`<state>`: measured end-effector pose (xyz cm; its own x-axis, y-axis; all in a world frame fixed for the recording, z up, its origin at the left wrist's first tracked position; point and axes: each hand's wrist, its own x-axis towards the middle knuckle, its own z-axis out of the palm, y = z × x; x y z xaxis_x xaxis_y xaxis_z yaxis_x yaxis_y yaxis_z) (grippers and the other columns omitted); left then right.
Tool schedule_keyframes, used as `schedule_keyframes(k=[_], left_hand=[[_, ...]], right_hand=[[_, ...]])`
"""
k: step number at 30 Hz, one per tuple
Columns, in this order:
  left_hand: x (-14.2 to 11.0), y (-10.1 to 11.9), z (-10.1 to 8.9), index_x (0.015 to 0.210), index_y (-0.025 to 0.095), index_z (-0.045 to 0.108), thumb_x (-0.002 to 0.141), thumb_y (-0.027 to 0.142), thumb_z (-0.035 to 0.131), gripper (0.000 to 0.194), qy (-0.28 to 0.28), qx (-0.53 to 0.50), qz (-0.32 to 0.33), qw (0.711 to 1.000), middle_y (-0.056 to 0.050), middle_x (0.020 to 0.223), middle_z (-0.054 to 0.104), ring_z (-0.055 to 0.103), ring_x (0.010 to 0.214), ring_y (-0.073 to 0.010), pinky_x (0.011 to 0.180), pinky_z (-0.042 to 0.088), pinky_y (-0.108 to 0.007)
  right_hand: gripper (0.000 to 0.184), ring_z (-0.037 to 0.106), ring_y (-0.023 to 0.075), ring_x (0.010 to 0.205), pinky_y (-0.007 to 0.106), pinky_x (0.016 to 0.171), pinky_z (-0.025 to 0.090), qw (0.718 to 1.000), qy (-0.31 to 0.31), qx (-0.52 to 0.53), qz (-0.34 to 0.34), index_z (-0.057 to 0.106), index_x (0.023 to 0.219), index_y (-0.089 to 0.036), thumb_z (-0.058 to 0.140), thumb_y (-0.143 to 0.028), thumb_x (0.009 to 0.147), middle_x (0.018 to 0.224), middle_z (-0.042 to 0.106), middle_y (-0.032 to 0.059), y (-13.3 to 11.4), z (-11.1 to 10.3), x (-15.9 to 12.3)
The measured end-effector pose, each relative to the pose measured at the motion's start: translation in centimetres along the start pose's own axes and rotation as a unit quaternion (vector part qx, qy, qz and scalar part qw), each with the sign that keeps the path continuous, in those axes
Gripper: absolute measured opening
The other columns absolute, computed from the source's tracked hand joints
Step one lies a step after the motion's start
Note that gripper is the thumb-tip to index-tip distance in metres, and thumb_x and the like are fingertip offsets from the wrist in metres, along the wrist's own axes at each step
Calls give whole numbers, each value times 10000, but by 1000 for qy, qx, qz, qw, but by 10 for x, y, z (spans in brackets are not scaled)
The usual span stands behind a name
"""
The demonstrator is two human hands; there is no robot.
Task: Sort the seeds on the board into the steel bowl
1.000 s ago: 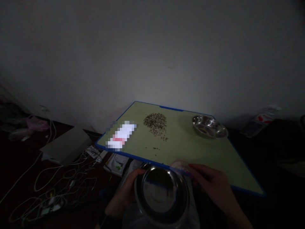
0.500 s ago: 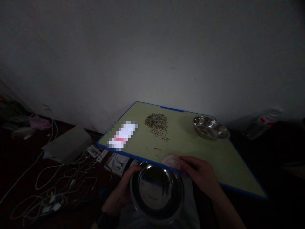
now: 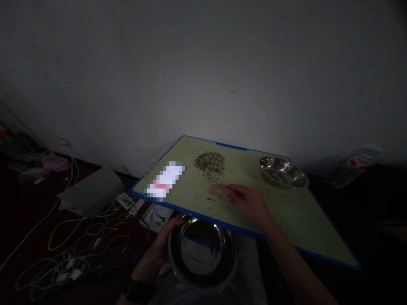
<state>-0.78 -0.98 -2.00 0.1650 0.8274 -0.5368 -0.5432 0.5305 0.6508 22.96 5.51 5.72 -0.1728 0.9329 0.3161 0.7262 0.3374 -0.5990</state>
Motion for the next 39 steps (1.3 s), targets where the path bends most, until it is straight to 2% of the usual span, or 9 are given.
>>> schedule_keyframes(k=[5, 9, 14, 20, 31, 35, 39], left_hand=[[2, 7, 4, 605, 150, 655, 630, 237, 609, 101, -7, -24, 5, 1000, 0, 567, 679, 582, 542, -126, 594, 405, -242], [2, 8, 2, 601, 145, 653, 656, 237, 587, 126, -16, -18, -2, 1000, 5, 540, 671, 564, 502, -120, 575, 399, -243], [-1, 8, 6, 638, 144, 661, 665, 229, 578, 122, -26, -27, 5, 999, -1, 566, 681, 585, 560, -136, 613, 410, -249], [-1, 10, 9, 645, 132, 657, 656, 216, 577, 116, -11, -29, 3, 1000, -8, 576, 683, 589, 554, -141, 621, 413, -255], [4, 2, -1, 638, 137, 652, 644, 244, 602, 119, -9, -25, 5, 1000, -13, 587, 688, 590, 558, -141, 603, 408, -254], [4, 5, -1, 623, 136, 646, 638, 261, 601, 134, -1, -31, -17, 999, -12, 560, 679, 584, 525, -147, 586, 403, -264], [4, 8, -3, 630, 133, 644, 663, 261, 574, 149, -13, -48, -10, 999, -12, 569, 677, 586, 544, -146, 602, 408, -264]], right_hand=[[275, 625, 169, 740, 263, 672, 471, 999, -16, -15, -25, 649, 961, -199, 459, -296, 786, 897, 669, 37, -6, 8, 6], [287, 626, 168, 700, 271, 656, 474, 999, -26, -21, -19, 645, 974, -195, 456, -299, 785, 871, 675, 38, -5, 10, 6], [277, 627, 174, 684, 275, 634, 474, 999, -43, -19, -13, 661, 933, -204, 458, -317, 782, 840, 680, 36, -6, 9, 1], [256, 623, 163, 681, 260, 622, 476, 997, -73, 26, -20, 665, 913, -213, 460, -277, 774, 821, 682, 19, -8, 10, -10], [246, 621, 158, 702, 263, 634, 485, 992, -86, 91, -14, 665, 895, -204, 468, -274, 765, 830, 679, 20, -17, 15, -19], [268, 623, 165, 659, 275, 620, 490, 996, -34, 78, 1, 664, 903, -198, 473, -327, 766, 799, 682, 31, -16, 18, -14], [277, 627, 176, 683, 287, 642, 490, 999, 20, 32, -3, 658, 927, -199, 467, -321, 768, 853, 677, 45, -18, 22, -7]])
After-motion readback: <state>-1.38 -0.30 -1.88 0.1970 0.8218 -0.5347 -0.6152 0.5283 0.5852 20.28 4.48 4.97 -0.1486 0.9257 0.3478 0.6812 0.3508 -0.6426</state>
